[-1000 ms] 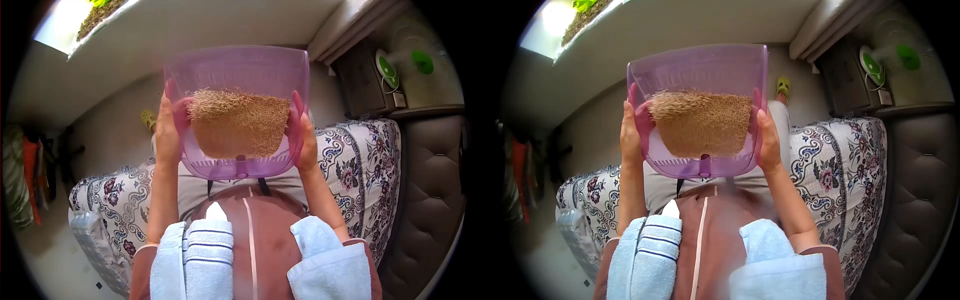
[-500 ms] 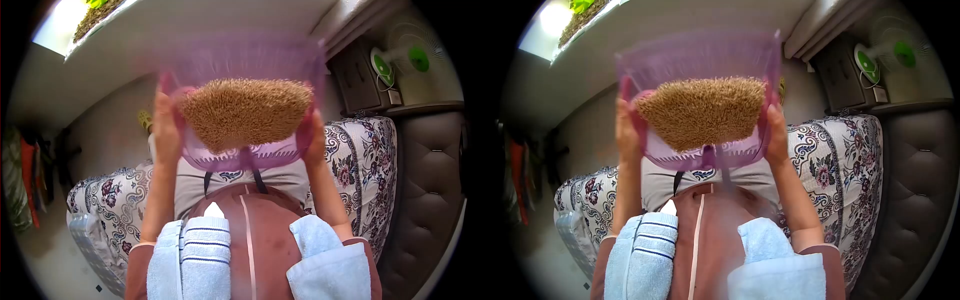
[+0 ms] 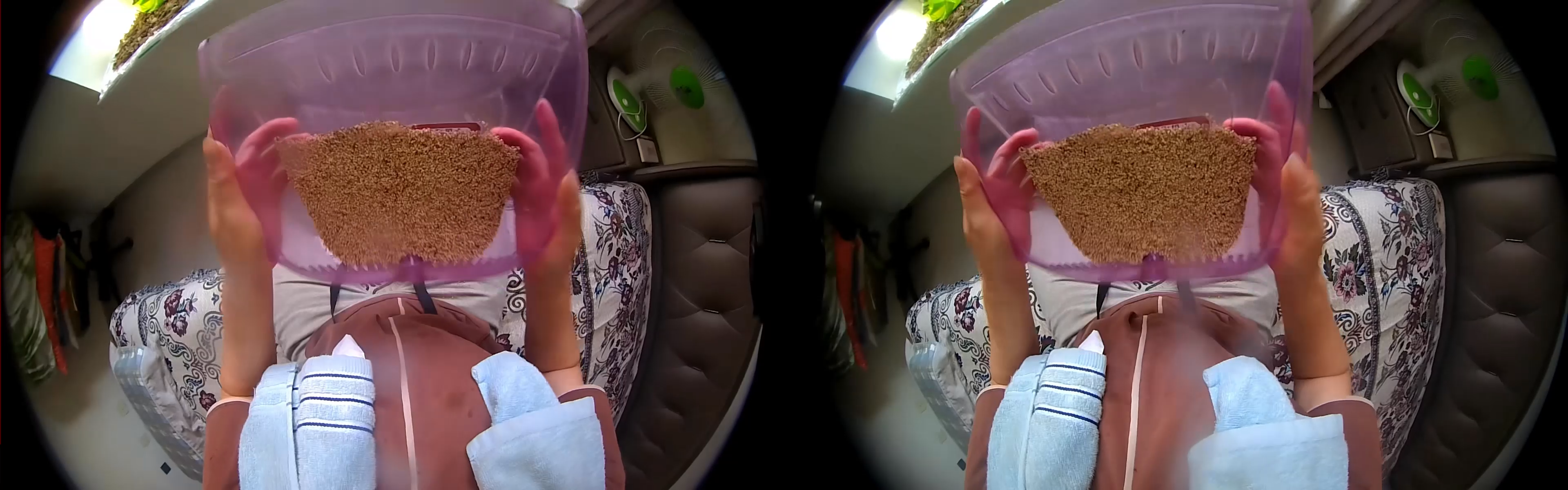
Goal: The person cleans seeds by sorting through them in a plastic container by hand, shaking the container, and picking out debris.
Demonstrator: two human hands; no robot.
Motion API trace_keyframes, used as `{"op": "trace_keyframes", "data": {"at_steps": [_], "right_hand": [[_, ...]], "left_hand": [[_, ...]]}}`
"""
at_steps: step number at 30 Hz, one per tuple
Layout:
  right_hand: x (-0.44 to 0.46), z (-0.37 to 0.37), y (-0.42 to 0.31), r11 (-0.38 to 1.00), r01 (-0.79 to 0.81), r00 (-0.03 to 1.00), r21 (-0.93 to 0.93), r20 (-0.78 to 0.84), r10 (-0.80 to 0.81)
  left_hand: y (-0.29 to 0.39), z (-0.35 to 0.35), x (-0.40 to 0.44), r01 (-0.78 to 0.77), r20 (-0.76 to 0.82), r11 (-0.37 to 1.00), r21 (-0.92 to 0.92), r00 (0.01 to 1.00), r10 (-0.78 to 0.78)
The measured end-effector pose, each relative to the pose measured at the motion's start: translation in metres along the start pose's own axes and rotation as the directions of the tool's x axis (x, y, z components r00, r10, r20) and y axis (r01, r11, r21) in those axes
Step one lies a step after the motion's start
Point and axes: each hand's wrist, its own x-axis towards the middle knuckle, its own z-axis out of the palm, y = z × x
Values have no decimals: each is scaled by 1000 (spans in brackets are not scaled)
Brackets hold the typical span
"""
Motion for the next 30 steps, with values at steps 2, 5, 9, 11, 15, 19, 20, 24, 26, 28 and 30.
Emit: {"op": "trace_keyframes", "data": {"at_steps": [2,5,9,11,15,19,20,24,26,28,30], "right_hand": [[1,-28,50,999,34,998,18,-58,-33],[-18,-62,84,993,-119,992,-8,-40,119],[-26,-70,84,902,-432,883,18,-194,427],[-15,-55,76,900,-436,872,16,-238,427],[-5,-19,21,964,-253,961,-82,-139,240],[-3,-22,34,997,-47,999,-65,1,47],[-2,-36,57,994,-38,999,-99,-25,35],[-24,-48,89,983,-178,982,47,-61,181],[-26,-54,96,948,-318,940,-6,-131,314],[-16,-62,97,910,-415,898,14,-152,412],[-12,-78,99,859,-500,848,109,-140,511]], "left_hand": [[-30,-13,1,-59,-89,996,68,994,65],[-38,-7,-3,202,-242,781,-591,879,-410],[-86,-33,-25,346,-265,938,10,906,-331],[-84,-38,-20,410,-281,912,6,876,-392],[-18,-9,-4,364,-264,931,12,900,-348],[-13,-10,-6,-107,-60,993,55,992,110],[-30,-18,-7,-63,-114,991,120,991,77],[-69,-36,-25,120,-216,978,169,973,-82],[-62,-35,-27,331,-285,941,67,910,-300],[-75,-40,-18,304,-276,939,160,927,-253],[-81,-27,-17,267,-258,919,290,947,-193]]}}
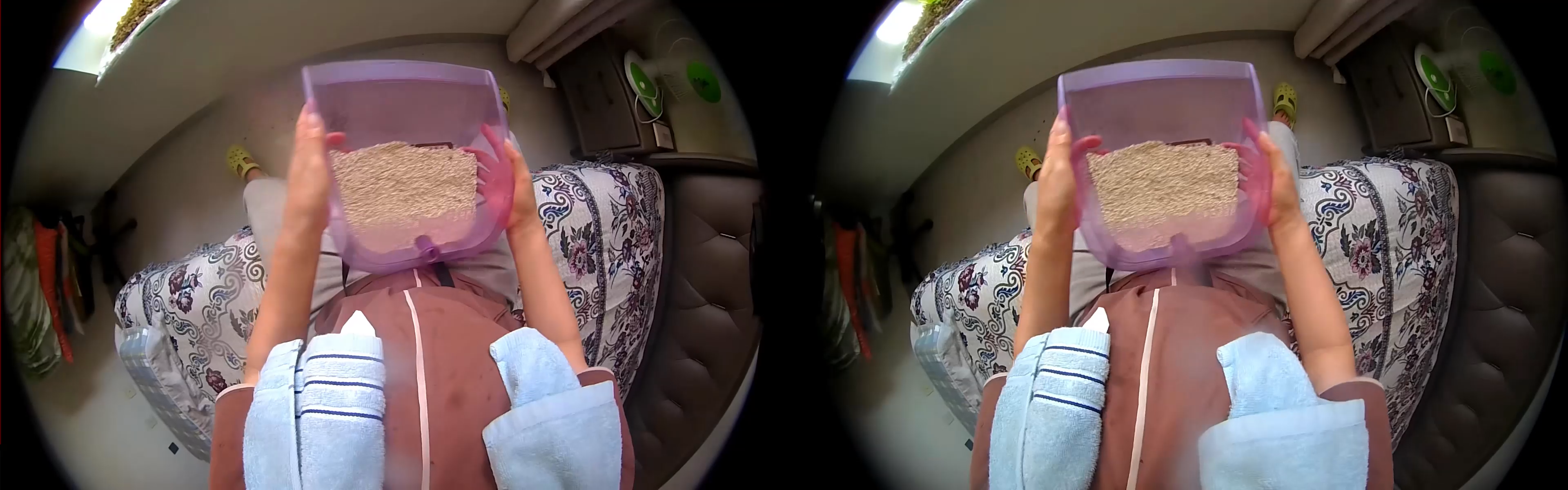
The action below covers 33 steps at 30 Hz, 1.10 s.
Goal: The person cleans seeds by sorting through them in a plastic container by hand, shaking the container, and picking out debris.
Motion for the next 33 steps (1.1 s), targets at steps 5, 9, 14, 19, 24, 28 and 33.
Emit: {"op": "trace_keyframes", "data": {"at_steps": [5,9,14,19,24,28,33], "right_hand": [[7,12,16,945,260,954,-200,-100,-283],[7,61,1,947,109,988,-301,-74,-137],[32,-23,-24,997,-43,994,-61,95,49],[20,50,29,960,195,971,-199,-97,-217],[52,10,8,994,-38,998,-99,42,43],[54,-7,-1,976,-42,999,-215,-7,42],[36,52,45,945,89,992,-315,-58,-113]], "left_hand": [[1,-17,11,178,16,979,-96,984,-177],[-9,-42,20,313,-5,913,-262,945,-326],[-14,20,7,-36,-108,965,-259,994,8],[-19,-61,17,349,-12,887,-304,929,-370],[-19,-20,12,44,-199,997,-69,978,-57],[-25,2,-5,236,-201,947,-217,939,-280],[-45,-68,17,399,-104,846,-353,882,-460]]}}
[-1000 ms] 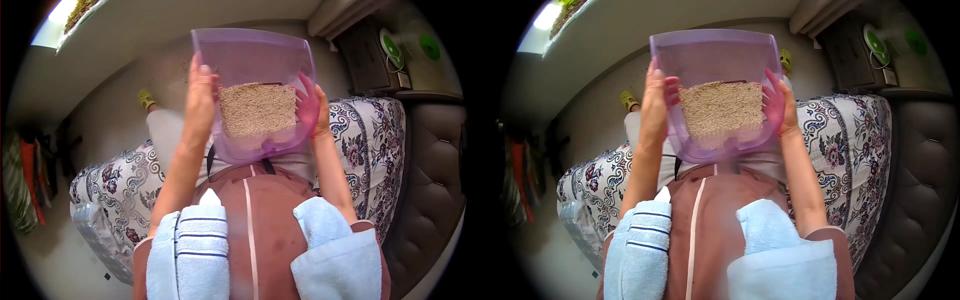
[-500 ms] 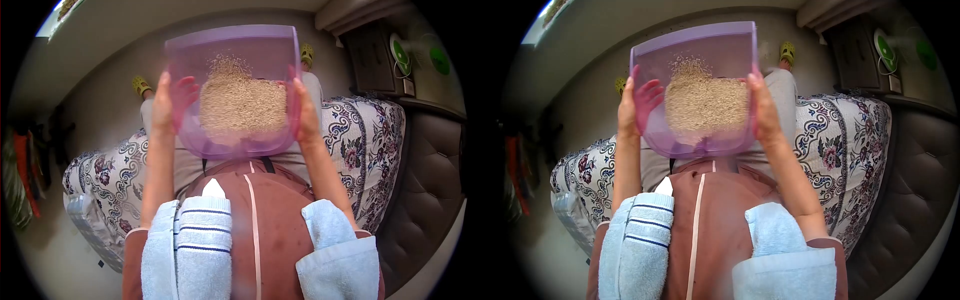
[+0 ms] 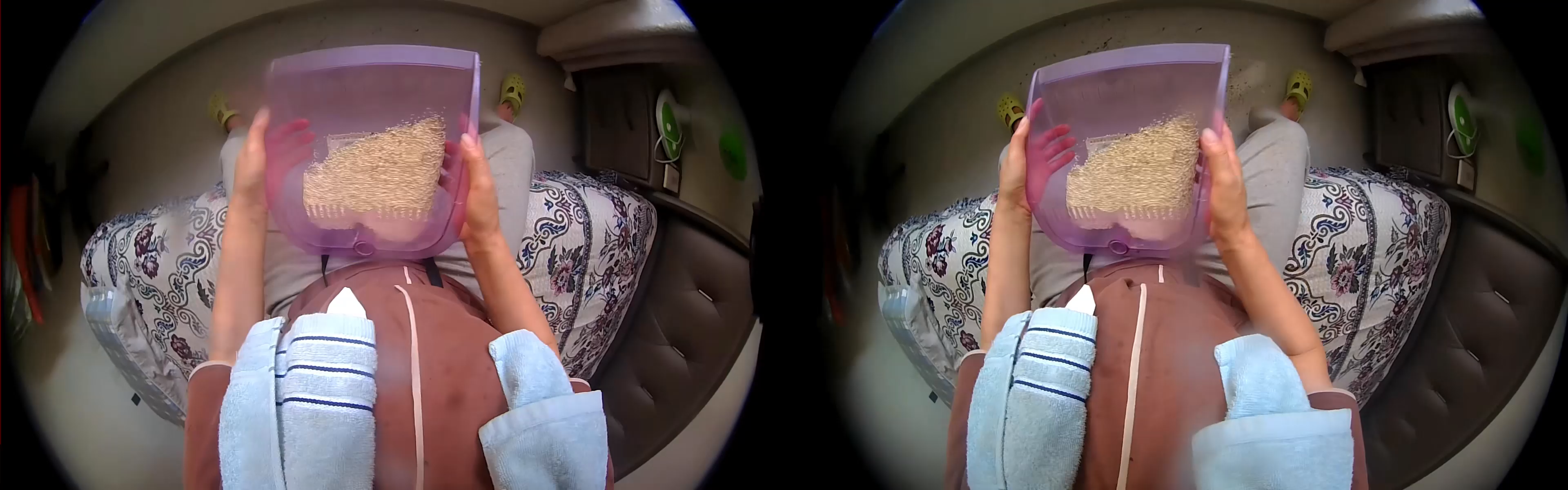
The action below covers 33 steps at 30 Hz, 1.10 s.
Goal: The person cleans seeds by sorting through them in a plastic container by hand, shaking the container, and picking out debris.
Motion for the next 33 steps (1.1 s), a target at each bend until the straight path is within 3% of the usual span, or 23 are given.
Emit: {"op": "trace_keyframes", "data": {"at_steps": [1,3,6,8,9,11,13,14,17,18,19,20,21,24,27,28,31,32,33], "right_hand": [[6,-9,-2,997,-79,996,17,32,78],[28,-48,-14,973,-223,973,54,78,218],[40,-75,-15,953,-225,966,202,174,191],[36,-68,-10,961,-180,972,209,185,141],[33,-56,-1,982,-143,984,123,125,127],[18,-11,8,995,92,993,29,75,-94],[8,11,18,982,14,992,189,117,-37],[14,2,22,993,-28,993,119,117,14],[42,-44,-1,954,-266,961,139,121,250],[50,-66,-11,946,-291,950,141,160,268],[56,-87,-19,939,-314,939,142,194,285],[57,-102,-25,934,-327,927,144,243,287],[54,-98,-26,965,-250,958,74,163,235],[32,-46,-12,993,-37,999,-108,7,37],[6,4,-5,998,22,995,52,97,-27],[9,6,-7,999,-31,999,10,17,30],[32,-44,-19,963,-243,969,116,78,235],[40,-62,-22,957,-246,966,153,121,229],[45,-81,-25,951,-248,962,185,162,220]], "left_hand": [[2,-2,1,8,-11,1000,29,1000,-8],[-19,19,4,-189,34,979,81,982,186],[-40,73,-19,-390,-44,917,82,918,394],[-28,55,-22,-261,-55,959,110,962,268],[-22,37,-21,-195,-69,973,125,976,205],[-7,-3,-8,-152,-12,985,85,988,154],[11,-23,-4,-151,34,985,84,988,149],[15,-21,-3,-119,10,988,94,993,119],[-16,15,6,-267,-1,931,247,961,276],[-23,46,-3,-247,-65,960,134,964,257],[-37,63,-8,-320,-50,933,165,942,332],[-43,72,-13,-293,-47,954,71,954,296],[-48,78,-16,-261,-45,965,-28,965,260],[-35,24,-5,-75,-49,995,-70,996,72],[-1,-16,6,-38,45,999,-10,998,38],[4,-12,3,11,3,1000,9,1000,-11],[-16,19,5,-226,46,962,150,974,222],[-16,53,-7,-306,-1,938,162,951,310],[-24,69,-15,-301,12,948,103,953,302]]}}
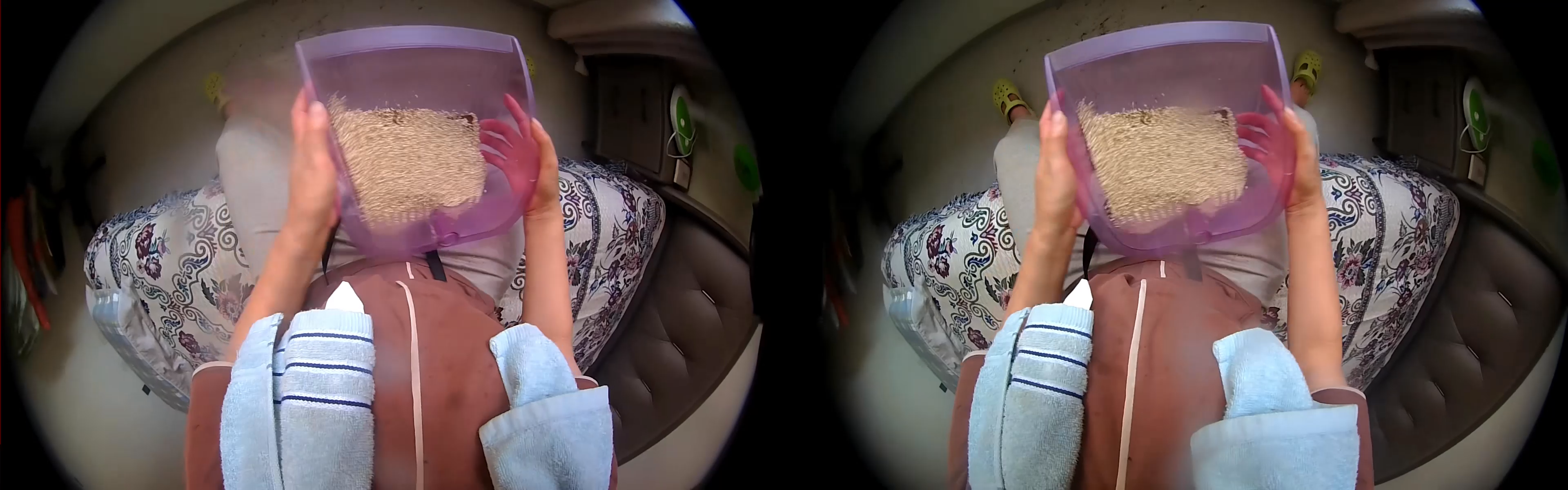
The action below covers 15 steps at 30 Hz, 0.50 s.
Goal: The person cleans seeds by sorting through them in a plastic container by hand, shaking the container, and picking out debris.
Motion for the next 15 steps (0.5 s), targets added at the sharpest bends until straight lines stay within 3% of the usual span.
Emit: {"op": "trace_keyframes", "data": {"at_steps": [2,4,5,8,9,11,12,14,15], "right_hand": [[-2,-11,-1,1000,26,1000,-17,3,-26],[-12,19,9,994,65,996,-86,-63,-71],[-20,52,14,967,77,978,-243,-168,-120],[-24,85,47,926,260,965,-272,29,-262],[-21,91,48,911,296,953,-289,22,-302],[-13,72,34,967,96,990,-236,-82,-118],[-8,55,22,979,-3,991,-204,-134,-24],[-1,15,3,990,-15,998,-143,-70,5],[-1,-1,-4,994,-27,999,-106,-35,23]], "left_hand": [[-6,15,-10,-54,-29,998,-31,998,53],[0,-14,-2,149,-57,987,-62,987,-152],[4,-35,3,250,-71,965,-77,964,-256],[13,-93,27,291,56,954,-66,956,-288],[13,-92,28,285,64,956,-64,958,-281],[10,-81,27,277,89,959,-60,958,-271],[6,-66,23,199,34,980,-24,980,-198],[-5,-20,8,46,-63,998,53,997,-42],[-4,-2,-3,40,-31,999,-25,999,-40]]}}
